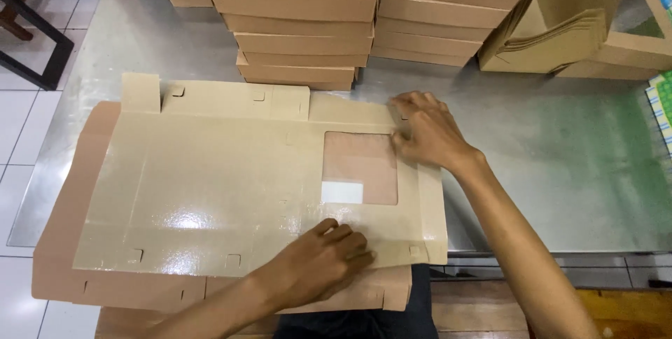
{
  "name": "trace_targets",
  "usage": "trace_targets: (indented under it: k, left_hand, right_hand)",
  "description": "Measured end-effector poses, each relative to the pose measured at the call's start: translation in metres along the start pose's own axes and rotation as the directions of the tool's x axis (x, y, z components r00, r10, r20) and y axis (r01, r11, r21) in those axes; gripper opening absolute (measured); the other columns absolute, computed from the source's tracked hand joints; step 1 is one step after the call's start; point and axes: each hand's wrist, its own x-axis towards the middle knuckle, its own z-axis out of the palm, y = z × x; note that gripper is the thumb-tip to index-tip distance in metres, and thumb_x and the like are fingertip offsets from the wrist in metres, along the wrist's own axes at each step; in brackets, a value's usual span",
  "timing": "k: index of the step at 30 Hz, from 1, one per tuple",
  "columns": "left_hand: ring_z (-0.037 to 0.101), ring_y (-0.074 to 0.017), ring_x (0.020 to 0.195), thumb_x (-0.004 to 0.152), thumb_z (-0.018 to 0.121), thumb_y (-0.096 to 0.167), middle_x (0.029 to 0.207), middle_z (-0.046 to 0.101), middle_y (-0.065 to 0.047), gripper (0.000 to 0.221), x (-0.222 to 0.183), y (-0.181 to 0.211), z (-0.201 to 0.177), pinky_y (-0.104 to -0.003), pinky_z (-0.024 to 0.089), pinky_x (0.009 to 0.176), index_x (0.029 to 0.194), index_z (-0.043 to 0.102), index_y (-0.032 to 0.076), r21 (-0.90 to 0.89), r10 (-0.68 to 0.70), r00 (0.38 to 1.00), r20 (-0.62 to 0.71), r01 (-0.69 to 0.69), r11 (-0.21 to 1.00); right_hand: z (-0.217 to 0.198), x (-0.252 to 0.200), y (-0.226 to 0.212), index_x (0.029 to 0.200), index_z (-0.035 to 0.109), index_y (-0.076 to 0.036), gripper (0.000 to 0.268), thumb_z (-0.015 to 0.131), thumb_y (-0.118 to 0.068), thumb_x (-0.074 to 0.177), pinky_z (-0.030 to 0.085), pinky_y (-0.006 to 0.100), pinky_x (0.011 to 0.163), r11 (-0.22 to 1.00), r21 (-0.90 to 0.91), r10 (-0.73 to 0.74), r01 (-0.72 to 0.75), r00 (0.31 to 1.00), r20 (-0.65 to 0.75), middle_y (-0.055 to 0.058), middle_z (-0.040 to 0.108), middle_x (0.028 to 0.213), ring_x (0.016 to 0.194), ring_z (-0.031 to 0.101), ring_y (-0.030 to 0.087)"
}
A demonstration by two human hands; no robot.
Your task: The person assembles flat cardboard boxes with clear plastic windows. They fold the side flaps, tuck in the tabs, and press the edges to form the box shape. The person repeats this process for multiple boxes on a metal work surface.
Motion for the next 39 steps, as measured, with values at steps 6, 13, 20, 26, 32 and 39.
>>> trace_targets:
  k: [6, 13, 20, 26, 32, 39]
  left_hand:
    - [0.056, -0.0314, 0.089, 0.102, 0.064, 0.020, 0.102, 0.060, -0.011, 0.012, 0.000, -0.003, 0.008, -0.042, 0.042, 0.083, 0.106, 0.065, 0.008, -0.111, -0.010, 0.989, -0.146, -0.006, 0.994]
    - [0.060, -0.0317, 0.092, 0.093, 0.062, 0.005, 0.104, 0.065, -0.012, 0.028, -0.008, 0.017, 0.024, -0.047, 0.043, 0.096, 0.120, 0.068, 0.001, 0.063, 0.018, 0.999, -0.051, -0.015, 0.998]
    - [0.059, -0.0310, 0.094, 0.091, 0.065, 0.009, 0.103, 0.065, -0.012, 0.020, -0.011, 0.021, 0.025, -0.045, 0.040, 0.094, 0.110, 0.068, 0.005, -0.038, -0.004, 0.996, -0.085, 0.001, 0.999]
    - [0.059, -0.0313, 0.090, 0.101, 0.060, 0.012, 0.104, 0.063, -0.011, 0.018, -0.012, 0.015, 0.005, -0.044, 0.042, 0.088, 0.113, 0.072, 0.006, -0.209, -0.030, 0.990, -0.140, 0.001, 0.978]
    - [0.056, -0.0420, 0.119, 0.100, 0.048, 0.052, 0.140, 0.057, -0.025, 0.073, -0.005, -0.005, -0.015, -0.051, 0.040, 0.102, 0.144, 0.047, -0.006, -0.450, -0.158, 0.986, -0.061, 0.114, 0.886]
    - [0.022, -0.0372, 0.155, 0.103, 0.037, 0.064, 0.165, 0.023, -0.025, 0.089, 0.054, -0.041, 0.002, -0.053, 0.019, 0.126, 0.157, 0.026, -0.006, 0.319, -0.349, 0.870, -0.349, 0.460, 0.829]
  right_hand:
    - [-0.003, 0.016, -0.018, 0.143, 0.053, -0.010, 0.052, 0.060, -0.023, 0.093, 0.026, 0.054, 0.113, 0.998, -0.026, 0.057, -0.054, 0.987, 0.151, 0.016, 0.056, 0.131, 0.130, 0.044, 0.035]
    - [0.007, 0.013, -0.018, 0.135, 0.059, -0.009, 0.050, 0.062, -0.028, 0.089, 0.000, 0.067, 0.119, 0.997, 0.007, -0.073, 0.073, 0.995, 0.067, 0.014, 0.051, 0.137, 0.135, 0.042, 0.033]
    - [0.015, 0.014, -0.027, 0.144, 0.053, -0.008, 0.069, 0.065, -0.049, 0.090, 0.026, 0.047, 0.111, 0.999, 0.014, -0.031, 0.030, 0.995, 0.094, 0.015, 0.051, 0.128, 0.124, 0.045, 0.034]
    - [0.001, 0.033, -0.032, 0.135, 0.057, -0.017, 0.075, 0.082, -0.051, 0.073, 0.034, 0.049, 0.104, 0.983, 0.089, 0.139, -0.157, 0.973, 0.184, 0.009, 0.055, 0.123, 0.125, 0.050, 0.028]
    - [0.031, 0.016, -0.028, 0.110, 0.067, -0.011, 0.035, 0.081, -0.029, 0.084, 0.041, 0.043, 0.084, 0.984, -0.126, -0.142, 0.123, 0.978, -0.154, 0.006, 0.056, 0.100, 0.091, 0.059, 0.026]
    - [0.040, -0.022, -0.061, 0.079, 0.055, -0.004, 0.017, 0.067, 0.007, 0.083, 0.041, 0.038, 0.054, 0.954, -0.168, -0.299, 0.247, 0.815, -0.496, 0.005, 0.051, 0.084, 0.073, 0.048, 0.025]
